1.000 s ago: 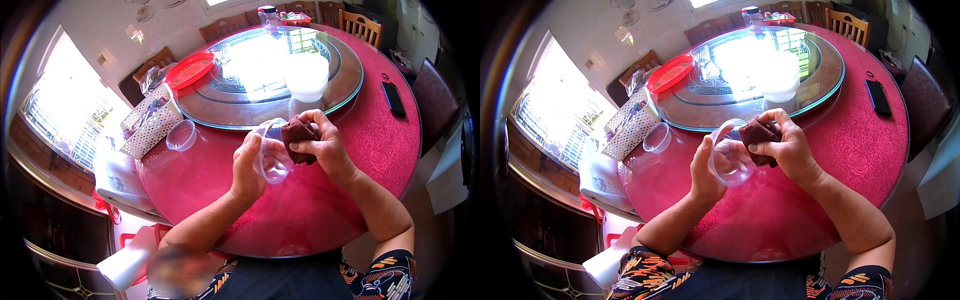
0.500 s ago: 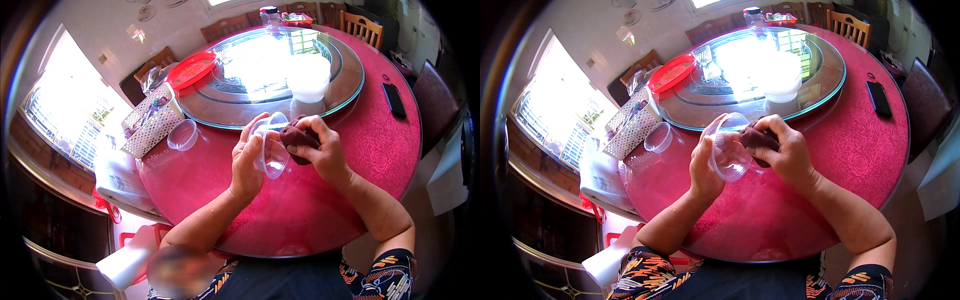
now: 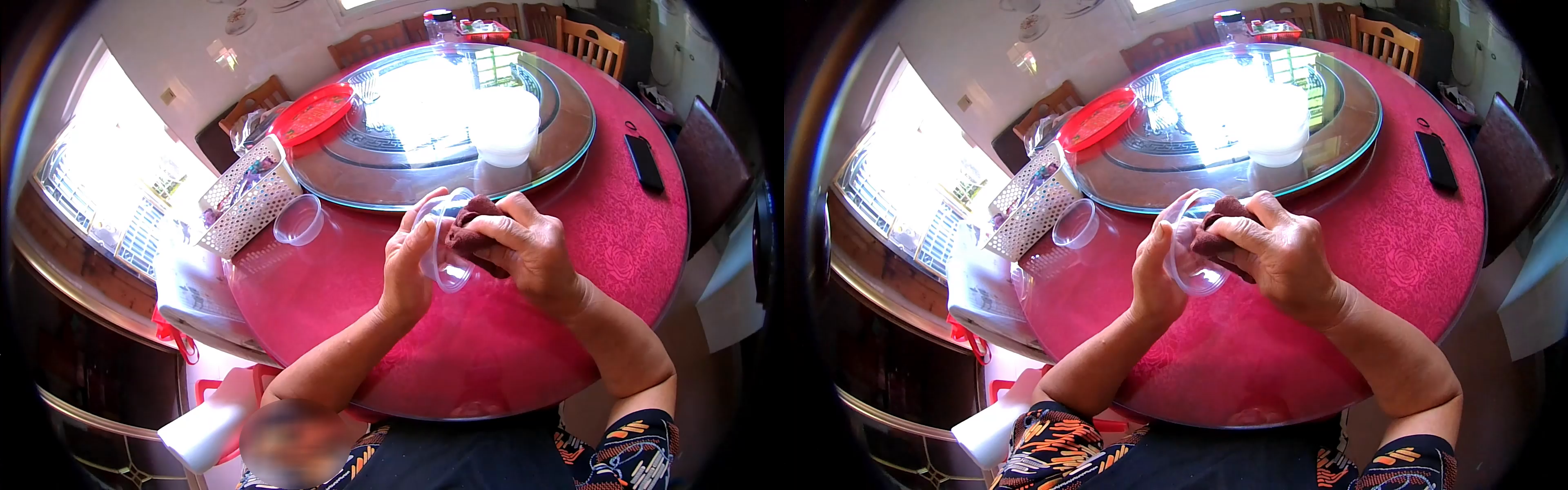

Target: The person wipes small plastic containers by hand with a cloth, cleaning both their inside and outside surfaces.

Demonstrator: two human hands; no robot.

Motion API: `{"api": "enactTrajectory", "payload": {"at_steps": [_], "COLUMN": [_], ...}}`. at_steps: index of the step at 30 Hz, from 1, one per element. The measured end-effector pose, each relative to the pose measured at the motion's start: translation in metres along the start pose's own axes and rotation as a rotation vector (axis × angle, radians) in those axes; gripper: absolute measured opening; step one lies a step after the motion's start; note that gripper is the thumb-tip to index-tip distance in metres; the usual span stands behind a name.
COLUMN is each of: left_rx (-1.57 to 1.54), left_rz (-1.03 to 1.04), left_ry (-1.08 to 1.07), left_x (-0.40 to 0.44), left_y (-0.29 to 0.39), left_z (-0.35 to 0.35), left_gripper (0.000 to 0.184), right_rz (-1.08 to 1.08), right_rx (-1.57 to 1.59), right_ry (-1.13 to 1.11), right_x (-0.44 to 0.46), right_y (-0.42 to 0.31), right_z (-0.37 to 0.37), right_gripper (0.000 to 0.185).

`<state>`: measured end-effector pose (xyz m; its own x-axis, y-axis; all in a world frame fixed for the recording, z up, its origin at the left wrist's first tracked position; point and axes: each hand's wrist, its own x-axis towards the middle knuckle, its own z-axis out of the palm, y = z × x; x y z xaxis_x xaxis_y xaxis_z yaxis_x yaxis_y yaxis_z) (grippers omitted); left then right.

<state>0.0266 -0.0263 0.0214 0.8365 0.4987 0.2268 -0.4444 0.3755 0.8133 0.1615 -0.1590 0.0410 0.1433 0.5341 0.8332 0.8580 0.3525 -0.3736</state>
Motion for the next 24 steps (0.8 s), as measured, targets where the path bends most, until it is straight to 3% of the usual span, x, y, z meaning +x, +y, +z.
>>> {"api": "enactTrajectory", "payload": {"at_steps": [9, 13, 14, 17, 21, 24], "left_rx": [0.058, -0.034, -0.072, -0.069, -0.061, -0.057], "left_rz": [-0.113, -0.204, -0.226, -0.299, -0.314, -0.336], "left_ry": [-0.008, 0.014, 0.027, 0.089, -0.027, -0.020], "left_x": [-0.001, -0.001, -0.001, -0.002, -0.002, -0.003], "left_y": [-0.008, -0.004, -0.003, 0.000, -0.004, -0.008], "left_z": [-0.002, -0.001, 0.002, 0.006, 0.002, -0.001], "left_gripper": [0.070, 0.073, 0.075, 0.077, 0.079, 0.078], "right_rz": [-0.083, -0.239, -0.258, -0.128, 0.036, 0.023], "right_rx": [-0.306, -0.240, -0.222, 0.008, -0.025, 0.010], "right_ry": [-0.073, -0.140, -0.161, -0.130, -0.152, -0.179], "right_x": [0.002, 0.006, 0.006, 0.004, 0.000, -0.002], "right_y": [-0.014, -0.019, -0.018, -0.010, -0.005, -0.003], "right_z": [0.002, -0.007, -0.007, -0.002, -0.002, -0.002], "right_gripper": [0.014, 0.030, 0.043, 0.050, 0.050, 0.039]}}
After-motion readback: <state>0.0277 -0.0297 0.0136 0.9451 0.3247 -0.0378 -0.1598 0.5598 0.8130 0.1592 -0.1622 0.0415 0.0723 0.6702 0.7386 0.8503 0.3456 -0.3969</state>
